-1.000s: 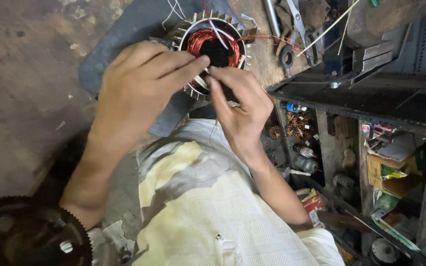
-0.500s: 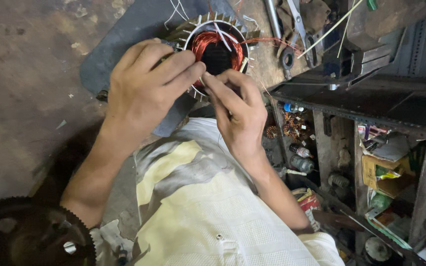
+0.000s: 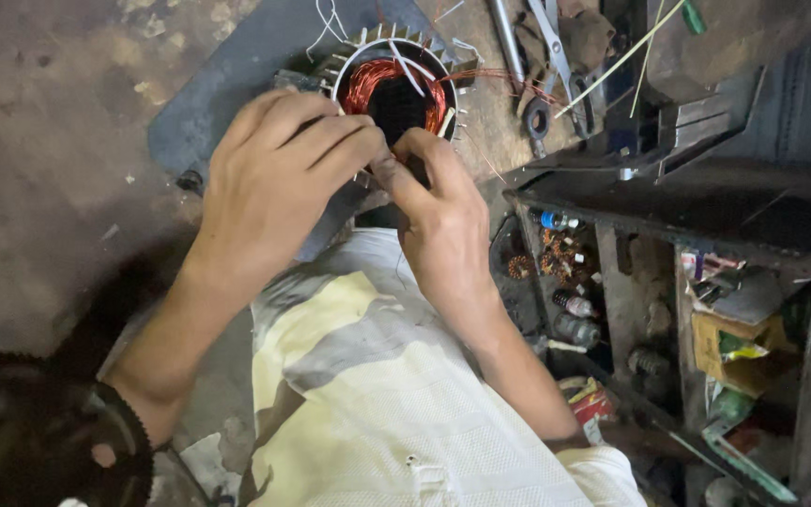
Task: The person is working on an electrical motor stator, using a thin wooden stick to manipulate and arrange the copper windings inside the stator slots. They also use a pair of scissors to cut a piece of white string or tape.
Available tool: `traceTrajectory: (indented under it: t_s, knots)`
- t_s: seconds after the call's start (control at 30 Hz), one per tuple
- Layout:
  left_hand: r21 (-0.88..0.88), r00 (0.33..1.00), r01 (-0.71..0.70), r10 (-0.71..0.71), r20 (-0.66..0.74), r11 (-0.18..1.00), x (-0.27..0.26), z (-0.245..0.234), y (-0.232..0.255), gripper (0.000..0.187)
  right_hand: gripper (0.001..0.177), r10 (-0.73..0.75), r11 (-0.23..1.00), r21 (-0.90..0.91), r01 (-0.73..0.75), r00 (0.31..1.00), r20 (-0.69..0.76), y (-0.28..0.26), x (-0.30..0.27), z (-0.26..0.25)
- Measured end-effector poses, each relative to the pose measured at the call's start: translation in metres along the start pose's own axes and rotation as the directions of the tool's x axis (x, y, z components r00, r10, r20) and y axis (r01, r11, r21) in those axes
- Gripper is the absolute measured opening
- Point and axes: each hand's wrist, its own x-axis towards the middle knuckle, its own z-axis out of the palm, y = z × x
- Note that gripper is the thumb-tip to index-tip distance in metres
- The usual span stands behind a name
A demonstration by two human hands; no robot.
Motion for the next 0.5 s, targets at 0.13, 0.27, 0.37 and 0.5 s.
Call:
traceTrajectory:
  t_s: [0.13,0.27,0.37,0.5]
  knots:
    - [0.177,0.998,-0.035,0.025,0.061,0.984,0.002,-0.006,0.016,0.030,0.027,0.005,0.995,0.098,0.012,0.986,-0.170,0.002,-0.014,0.000]
    - [0.279,0.991,-0.125,0.107,0.080,0.952,0.009,-0.011,0.020,0.026,0.021,0.176,0.982,0.109,-0.151,0.944,-0.278,0.007,-0.061,-0.005]
    - [0.191,0.977,-0.211,0.212,0.017,0.959,0.008,-0.012,0.018,0.027,0.021,0.339,0.919,0.227,-0.322,0.940,-0.042,0.023,-0.090,0.004]
    - [0.209,0.980,-0.198,0.185,0.079,0.958,0.002,-0.008,0.018,0.029,0.029,0.347,0.883,0.314,-0.349,0.936,0.065,0.050,-0.107,0.038]
